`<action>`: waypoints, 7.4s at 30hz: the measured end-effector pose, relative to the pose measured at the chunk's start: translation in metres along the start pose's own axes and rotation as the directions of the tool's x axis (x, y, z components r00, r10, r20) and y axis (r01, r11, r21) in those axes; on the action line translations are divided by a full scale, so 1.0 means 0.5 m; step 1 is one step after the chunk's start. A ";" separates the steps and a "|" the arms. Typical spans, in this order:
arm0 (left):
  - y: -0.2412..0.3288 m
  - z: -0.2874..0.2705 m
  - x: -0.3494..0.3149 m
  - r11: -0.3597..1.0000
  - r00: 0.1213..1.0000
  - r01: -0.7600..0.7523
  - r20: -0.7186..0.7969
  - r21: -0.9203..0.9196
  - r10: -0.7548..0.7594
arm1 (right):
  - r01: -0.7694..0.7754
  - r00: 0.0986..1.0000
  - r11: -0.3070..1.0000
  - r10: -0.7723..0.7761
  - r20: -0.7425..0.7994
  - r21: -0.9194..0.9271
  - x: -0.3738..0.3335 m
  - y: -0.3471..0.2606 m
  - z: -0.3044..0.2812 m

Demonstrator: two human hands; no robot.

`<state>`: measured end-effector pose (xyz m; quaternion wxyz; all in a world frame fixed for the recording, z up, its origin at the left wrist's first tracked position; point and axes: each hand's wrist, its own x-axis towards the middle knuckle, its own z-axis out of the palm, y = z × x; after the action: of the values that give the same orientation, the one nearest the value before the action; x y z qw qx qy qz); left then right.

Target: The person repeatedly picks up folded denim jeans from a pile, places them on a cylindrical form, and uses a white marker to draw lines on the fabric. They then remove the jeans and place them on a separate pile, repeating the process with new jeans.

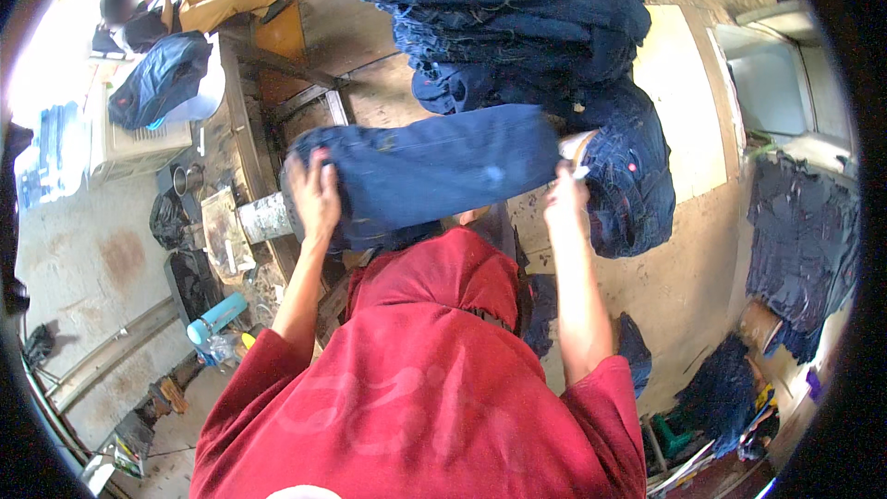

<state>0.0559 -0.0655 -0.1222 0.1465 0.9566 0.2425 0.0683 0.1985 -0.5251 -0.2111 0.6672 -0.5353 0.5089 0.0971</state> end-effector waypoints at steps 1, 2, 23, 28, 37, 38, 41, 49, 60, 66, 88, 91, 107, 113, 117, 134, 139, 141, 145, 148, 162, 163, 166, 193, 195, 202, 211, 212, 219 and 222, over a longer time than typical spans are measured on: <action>0.028 0.015 0.007 0.997 0.992 -0.076 0.102 -0.020 0.077 | 0.003 1.000 0.994 0.000 -0.030 0.109 0.048 -0.044 -0.003; 0.060 0.019 0.000 0.980 0.979 -0.157 0.109 -0.122 0.171 | 0.084 0.992 0.985 -0.068 -0.106 0.154 0.092 -0.088 -0.003; 0.502 0.141 0.039 -0.461 0.408 0.869 0.784 -0.178 0.467 | 0.883 0.366 0.171 -0.834 0.414 -0.437 -0.394 0.151 0.004; 0.308 0.088 0.100 -0.371 0.393 0.889 0.862 -0.268 0.319 | 0.891 0.425 0.152 -0.606 0.672 -0.427 -0.465 0.122 0.059; -0.085 -0.095 -0.055 -0.247 0.644 0.753 0.605 -0.610 0.468 | 0.266 0.387 0.964 -0.114 0.915 0.008 -0.512 0.081 0.089; -0.092 -0.093 -0.077 0.048 0.517 0.794 0.715 -0.606 0.470 | 0.244 0.462 0.970 -0.108 0.880 -0.010 -0.506 0.069 0.071; -0.118 -0.108 -0.109 0.698 0.373 0.512 0.861 -0.501 0.344 | 0.193 0.587 0.981 -0.126 0.799 0.013 -0.478 0.048 0.030; -0.285 -0.272 -0.006 0.965 0.647 0.259 0.750 -0.045 -0.139 | 0.713 0.666 0.530 -0.309 0.679 -0.459 -0.438 0.088 0.042; 0.165 0.002 0.276 0.752 0.772 -0.498 0.175 -0.432 0.611 | 0.804 0.586 0.467 -0.523 0.618 -0.368 -0.583 0.156 0.165; 0.134 0.160 0.312 0.822 0.481 -0.322 0.667 -0.469 0.569 | 0.946 0.244 0.008 -0.678 0.694 -0.325 -0.580 0.195 0.246; 0.110 0.255 0.347 0.728 0.746 -0.603 0.094 -0.326 0.659 | 0.869 0.175 -0.320 -0.517 0.838 -0.379 -0.539 0.216 0.323; 0.110 0.258 0.346 0.733 0.744 -0.597 0.118 -0.325 0.658 | 0.890 0.176 -0.271 -0.539 0.824 -0.367 -0.545 0.213 0.301; 0.116 0.248 0.346 0.804 0.751 -0.501 0.300 -0.322 0.588 | 0.845 0.174 -0.360 -0.513 0.840 -0.395 -0.536 0.216 0.316; 0.112 0.265 0.343 0.744 0.756 -0.578 0.124 -0.336 0.643 | 0.924 0.162 -0.187 -0.597 0.786 -0.333 -0.507 0.221 0.333; 0.110 0.266 0.344 0.735 0.752 -0.590 0.103 -0.333 0.651 | 0.897 0.176 -0.261 -0.529 0.830 -0.356 -0.500 0.214 0.350; 0.113 0.249 0.346 0.775 0.730 -0.568 0.265 -0.277 0.630 | 0.880 0.232 -0.285 -0.439 0.868 -0.380 -0.515 0.192 0.326; 0.114 0.248 0.345 0.794 0.740 -0.537 0.293 -0.283 0.605 | 0.903 0.195 -0.237 -0.517 0.834 -0.358 -0.510 0.192 0.330; 0.114 0.249 0.345 0.794 0.740 -0.537 0.294 -0.284 0.605 | 0.898 0.205 -0.248 -0.496 0.844 -0.364 -0.504 0.194 0.335; 0.114 0.253 0.345 0.787 0.740 -0.543 0.276 -0.294 0.613 | 0.885 0.207 -0.290 -0.456 0.865 -0.365 -0.507 0.195 0.329; 0.114 0.256 0.343 0.789 0.752 -0.537 0.256 -0.298 0.608 | 0.901 0.182 -0.255 -0.511 0.840 -0.351 -0.508 0.194 0.325; 0.110 0.254 0.339 0.788 0.740 -0.541 0.279 -0.293 0.612 | 0.891 0.200 -0.261 -0.507 0.838 -0.371 -0.511 0.188 0.333; 0.109 0.258 0.337 0.795 0.745 -0.526 0.287 -0.304 0.602 | 0.882 0.224 -0.270 -0.480 0.848 -0.386 -0.513 0.187 0.335; 0.115 0.260 0.341 0.784 0.747 -0.549 0.252 -0.290 0.616 | 0.878 0.289 -0.228 -0.449 0.846 -0.421 -0.518 0.178 0.329; 0.004 -0.110 -0.015 0.804 0.834 -0.538 -0.025 -0.255 0.550 | 0.889 0.437 0.130 -0.529 0.727 -0.440 -0.454 0.162 0.262; 0.039 -0.138 -0.031 0.848 0.889 -0.445 -0.024 -0.288 0.458 | 0.895 0.447 0.269 -0.517 0.730 -0.357 -0.463 0.153 0.258; 0.145 -0.115 -0.013 0.486 0.640 0.621 0.756 -0.615 0.140 | 0.893 0.405 0.387 -0.468 0.786 -0.229 -0.461 0.131 0.256; 0.142 -0.103 -0.096 0.237 0.692 0.710 0.720 -0.664 -0.058 | 0.870 0.432 0.415 -0.382 0.817 -0.266 -0.468 0.124 0.224; 0.143 -0.115 -0.101 0.195 0.646 0.758 0.759 -0.623 -0.083 | 0.866 0.441 0.411 -0.358 0.823 -0.285 -0.470 0.124 0.221; 0.152 -0.119 -0.051 0.506 0.639 0.632 0.764 -0.587 0.089 | 0.903 0.401 0.316 -0.385 0.831 -0.289 -0.477 0.116 0.218; 0.134 -0.116 -0.061 0.430 0.608 0.696 0.791 -0.575 0.074 | 0.902 0.417 0.279 -0.363 0.833 -0.330 -0.480 0.114 0.218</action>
<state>0.0474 -0.1221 -0.0480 0.6896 0.6212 0.2892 -0.2342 0.1114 -0.3136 -0.0682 0.4716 -0.8580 -0.1152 0.1677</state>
